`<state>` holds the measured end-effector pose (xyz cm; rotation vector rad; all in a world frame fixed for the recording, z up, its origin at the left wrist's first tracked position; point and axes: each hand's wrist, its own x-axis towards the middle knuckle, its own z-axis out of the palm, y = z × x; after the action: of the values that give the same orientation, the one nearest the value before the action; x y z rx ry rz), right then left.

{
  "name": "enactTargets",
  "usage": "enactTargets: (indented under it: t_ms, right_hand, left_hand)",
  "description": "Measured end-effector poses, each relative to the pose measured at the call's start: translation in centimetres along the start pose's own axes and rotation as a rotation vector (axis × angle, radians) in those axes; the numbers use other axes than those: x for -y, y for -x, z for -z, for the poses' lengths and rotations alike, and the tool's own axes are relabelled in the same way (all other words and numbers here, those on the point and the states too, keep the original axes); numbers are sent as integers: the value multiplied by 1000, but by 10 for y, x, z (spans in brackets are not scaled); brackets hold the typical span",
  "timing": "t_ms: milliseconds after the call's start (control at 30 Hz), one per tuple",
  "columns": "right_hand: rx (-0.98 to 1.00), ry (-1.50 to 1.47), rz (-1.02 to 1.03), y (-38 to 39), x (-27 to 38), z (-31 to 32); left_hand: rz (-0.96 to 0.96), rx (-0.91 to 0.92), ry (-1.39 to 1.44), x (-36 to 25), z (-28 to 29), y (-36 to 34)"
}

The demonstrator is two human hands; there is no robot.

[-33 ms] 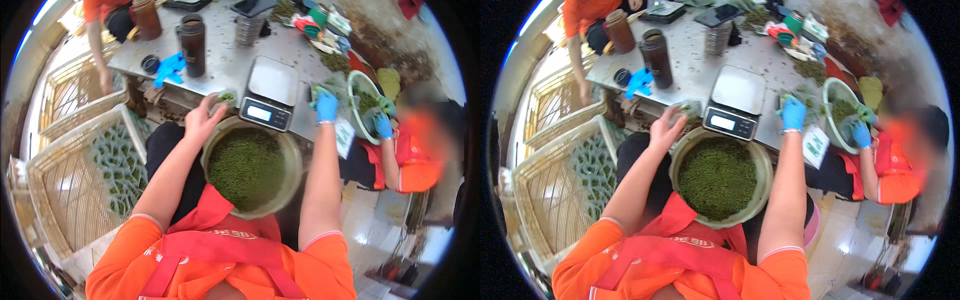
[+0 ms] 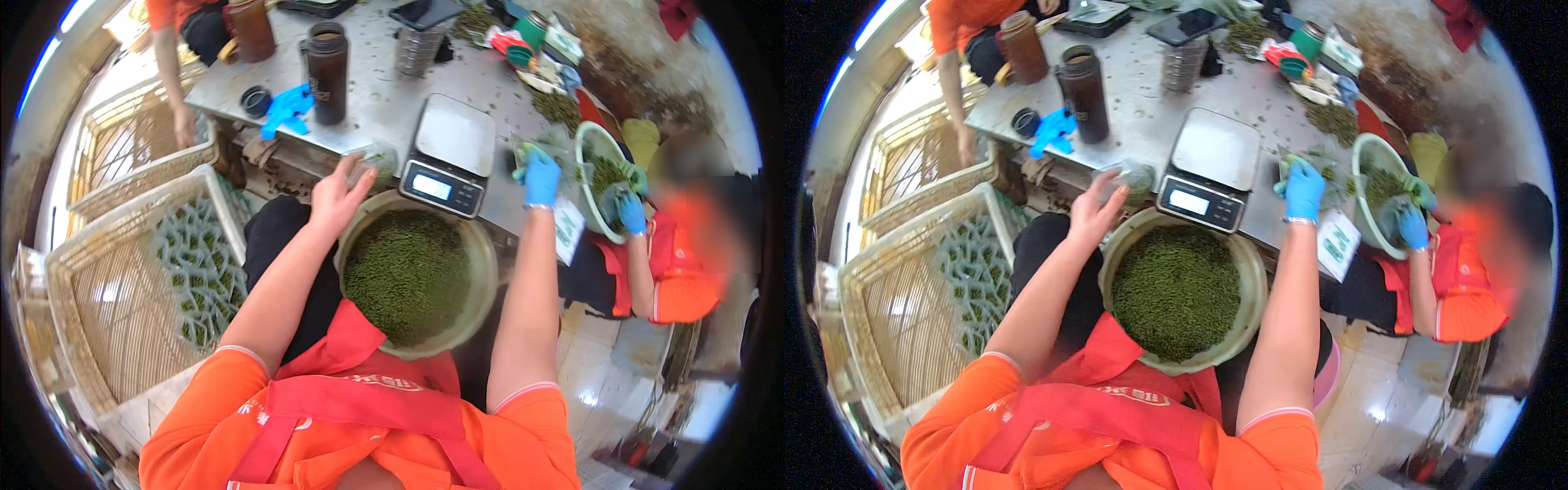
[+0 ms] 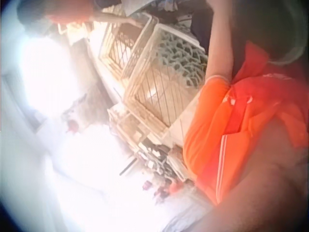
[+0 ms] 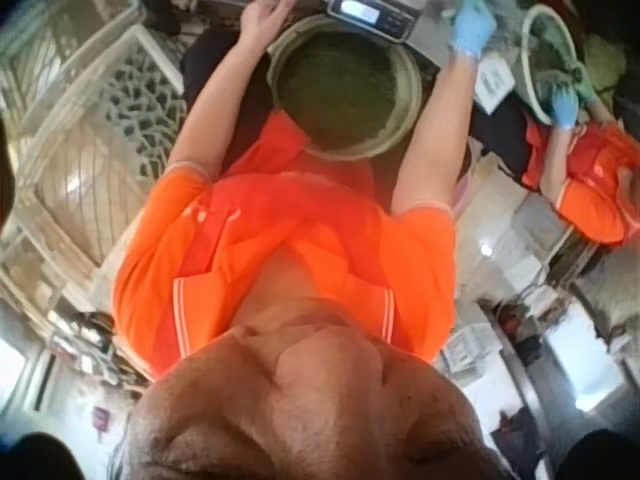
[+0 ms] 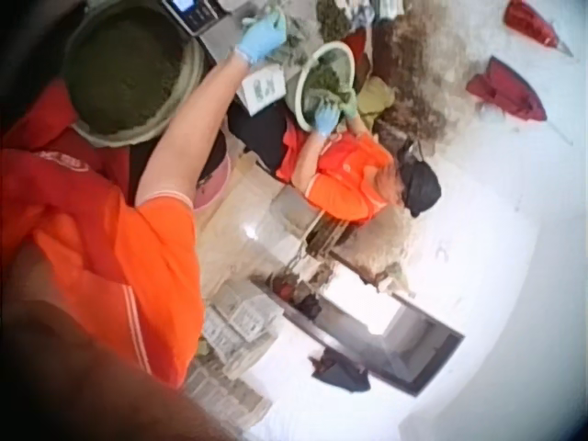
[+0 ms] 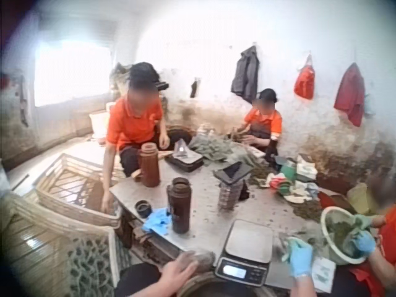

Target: The person scoops green tea leaves from a bowl into small plastic bags, weighs each bag on a digital scale, and places the filled bags into a crate. The process is repeated continuously.

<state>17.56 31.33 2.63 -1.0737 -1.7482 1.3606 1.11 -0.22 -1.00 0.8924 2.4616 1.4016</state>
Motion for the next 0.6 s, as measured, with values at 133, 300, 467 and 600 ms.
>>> enactTargets:
  t_ms: [133, 300, 467, 600]
  right_hand:
    - [88, 1, 148, 95, 62, -57]
    - [247, 64, 309, 127, 25, -75]
    - [173, -110, 206, 181, 8, -36]
    - [463, 5, 51, 203, -42, -32]
  left_hand:
    - [-63, -81, 249, 10, 5, 4]
    - [-139, -194, 252, 19, 89, 36]
    - [75, -537, -168, 83, 246, 140]
    - [270, -569, -409, 144, 324, 239]
